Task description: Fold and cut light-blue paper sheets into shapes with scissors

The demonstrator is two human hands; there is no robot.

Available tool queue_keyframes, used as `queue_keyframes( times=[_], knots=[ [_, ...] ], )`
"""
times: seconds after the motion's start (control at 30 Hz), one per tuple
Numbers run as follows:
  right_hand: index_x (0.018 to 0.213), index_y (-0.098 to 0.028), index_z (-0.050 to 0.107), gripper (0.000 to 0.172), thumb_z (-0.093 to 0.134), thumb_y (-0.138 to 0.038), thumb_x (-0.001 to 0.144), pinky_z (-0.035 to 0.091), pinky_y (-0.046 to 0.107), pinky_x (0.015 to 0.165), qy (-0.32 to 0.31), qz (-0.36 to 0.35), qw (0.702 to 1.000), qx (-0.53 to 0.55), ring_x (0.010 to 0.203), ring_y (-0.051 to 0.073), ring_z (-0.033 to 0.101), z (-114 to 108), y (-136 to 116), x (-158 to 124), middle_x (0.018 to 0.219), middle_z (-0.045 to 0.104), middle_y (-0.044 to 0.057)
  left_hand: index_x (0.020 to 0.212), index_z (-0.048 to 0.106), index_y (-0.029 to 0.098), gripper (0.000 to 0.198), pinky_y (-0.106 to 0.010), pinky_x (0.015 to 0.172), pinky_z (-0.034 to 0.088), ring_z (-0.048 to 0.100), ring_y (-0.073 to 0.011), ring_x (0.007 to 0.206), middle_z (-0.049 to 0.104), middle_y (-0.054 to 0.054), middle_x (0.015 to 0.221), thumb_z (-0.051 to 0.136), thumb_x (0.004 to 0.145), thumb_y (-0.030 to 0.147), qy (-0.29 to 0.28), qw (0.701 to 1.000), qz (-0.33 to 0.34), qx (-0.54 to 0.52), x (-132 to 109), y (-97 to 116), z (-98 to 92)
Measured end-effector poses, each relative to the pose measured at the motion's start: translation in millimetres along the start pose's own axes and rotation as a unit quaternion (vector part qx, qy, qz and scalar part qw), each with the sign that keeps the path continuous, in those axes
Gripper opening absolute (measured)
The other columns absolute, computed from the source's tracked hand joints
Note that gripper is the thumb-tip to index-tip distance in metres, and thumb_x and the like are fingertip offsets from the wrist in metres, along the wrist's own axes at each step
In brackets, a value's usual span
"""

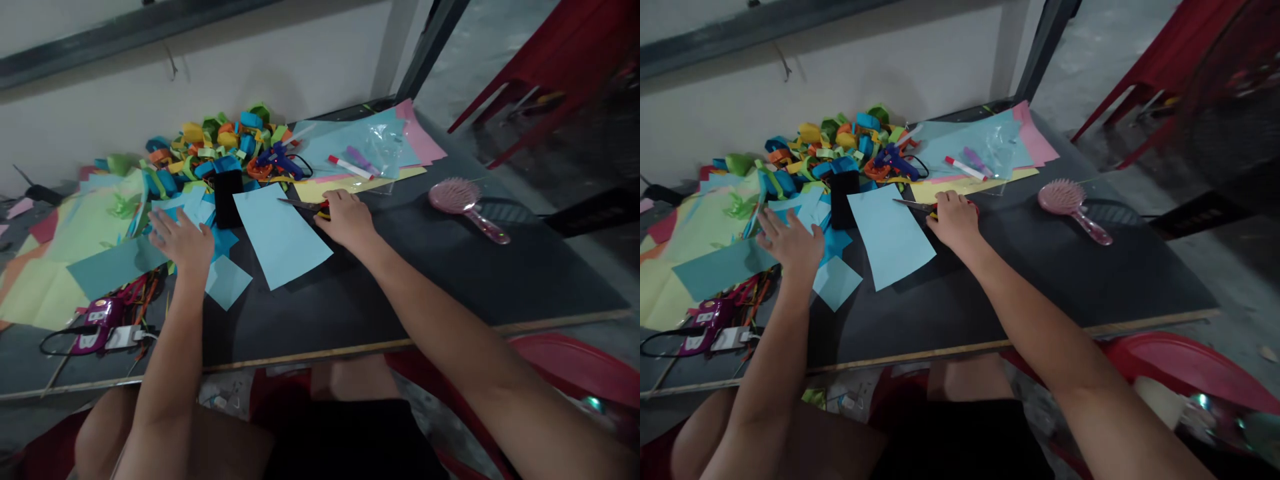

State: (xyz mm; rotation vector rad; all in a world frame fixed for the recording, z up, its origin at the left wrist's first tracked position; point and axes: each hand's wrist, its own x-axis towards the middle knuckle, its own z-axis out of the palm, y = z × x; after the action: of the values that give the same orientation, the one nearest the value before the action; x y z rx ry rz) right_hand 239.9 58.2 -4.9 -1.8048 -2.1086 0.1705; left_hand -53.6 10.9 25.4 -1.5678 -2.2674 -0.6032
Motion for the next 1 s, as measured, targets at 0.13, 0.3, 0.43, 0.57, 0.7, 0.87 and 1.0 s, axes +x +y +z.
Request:
queue_keyframes(
  times=[0.13,0.3,0.43,0.57,0.7,0.87,1.0],
  knots=[
    [0.131,-0.014,0.050,0.049,0.056,-0.018,0.082,0.047,0.054,0.085,0.046,-0.001,0.999,-0.009,0.112,0.038,0.052,-3,-1,-3,0.131,0.053,0.019,0.139,0.044,-0.003,0.066,-0.070,0.102,0.032,0.035,-0.0509,0.137,0.039,-0.035,0.146,0.044,0.090,0.041,-0.060,0.993,-0.092,0.043,5,-14,14.1],
    [0.137,-0.016,0.045,0.056,0.052,-0.015,0.081,0.046,0.056,0.087,0.126,-0.011,0.992,-0.010,0.117,0.039,0.046,-7,12,2,0.134,0.047,0.020,0.147,0.033,-0.002,0.070,-0.057,0.114,0.029,0.031,-0.0389,0.144,0.035,-0.026,0.153,0.033,0.093,0.043,-0.160,0.987,0.018,0.000,11,-25,37.2],
    [0.136,-0.013,0.045,0.060,0.058,-0.015,0.077,0.046,0.057,0.088,0.125,0.043,0.991,-0.008,0.118,0.040,0.045,-2,27,10,0.133,0.047,0.022,0.150,0.035,0.013,0.061,-0.053,0.120,0.018,0.027,-0.0289,0.148,0.035,-0.013,0.157,0.032,0.092,0.032,-0.211,0.969,0.118,-0.047,21,-37,45.9],
    [0.129,-0.010,0.051,0.052,0.059,-0.016,0.077,0.041,0.063,0.092,0.143,0.085,0.986,-0.008,0.120,0.043,0.045,0,29,12,0.133,0.048,0.024,0.137,0.052,0.020,0.051,-0.057,0.118,0.015,0.027,-0.0313,0.147,0.037,-0.009,0.156,0.041,0.088,0.027,-0.166,0.972,0.148,-0.072,26,-42,38.4],
    [0.120,-0.012,0.058,0.037,0.054,-0.022,0.084,0.039,0.056,0.100,0.171,-0.015,0.984,0.056,0.124,0.037,0.047,-6,8,4,0.130,0.054,0.021,0.128,0.058,0.019,0.042,-0.051,0.108,0.036,0.050,-0.0307,0.130,0.056,-0.014,0.139,0.037,0.093,0.028,-0.061,0.984,0.106,-0.131,21,-25,22.5],
    [0.096,-0.018,0.066,0.033,0.051,-0.047,0.091,0.049,0.036,0.076,-0.038,-0.073,0.966,0.245,0.080,0.022,0.066,-5,-32,-20,0.084,0.070,0.008,0.121,0.060,0.017,0.049,-0.043,0.096,0.047,0.061,-0.0282,0.110,0.066,-0.014,0.116,0.035,0.096,0.050,-0.082,0.962,0.183,-0.184,-3,11,16.3],
    [0.105,-0.017,0.064,0.045,0.054,-0.057,0.087,0.047,0.031,0.066,-0.181,-0.047,0.911,0.369,0.067,0.018,0.064,3,-50,-33,0.069,0.069,0.003,0.132,0.051,0.014,0.065,-0.050,0.102,0.042,0.052,-0.0346,0.124,0.059,-0.019,0.130,0.035,0.093,0.063,-0.108,0.961,0.185,-0.172,-25,32,28.2]
  ],
)
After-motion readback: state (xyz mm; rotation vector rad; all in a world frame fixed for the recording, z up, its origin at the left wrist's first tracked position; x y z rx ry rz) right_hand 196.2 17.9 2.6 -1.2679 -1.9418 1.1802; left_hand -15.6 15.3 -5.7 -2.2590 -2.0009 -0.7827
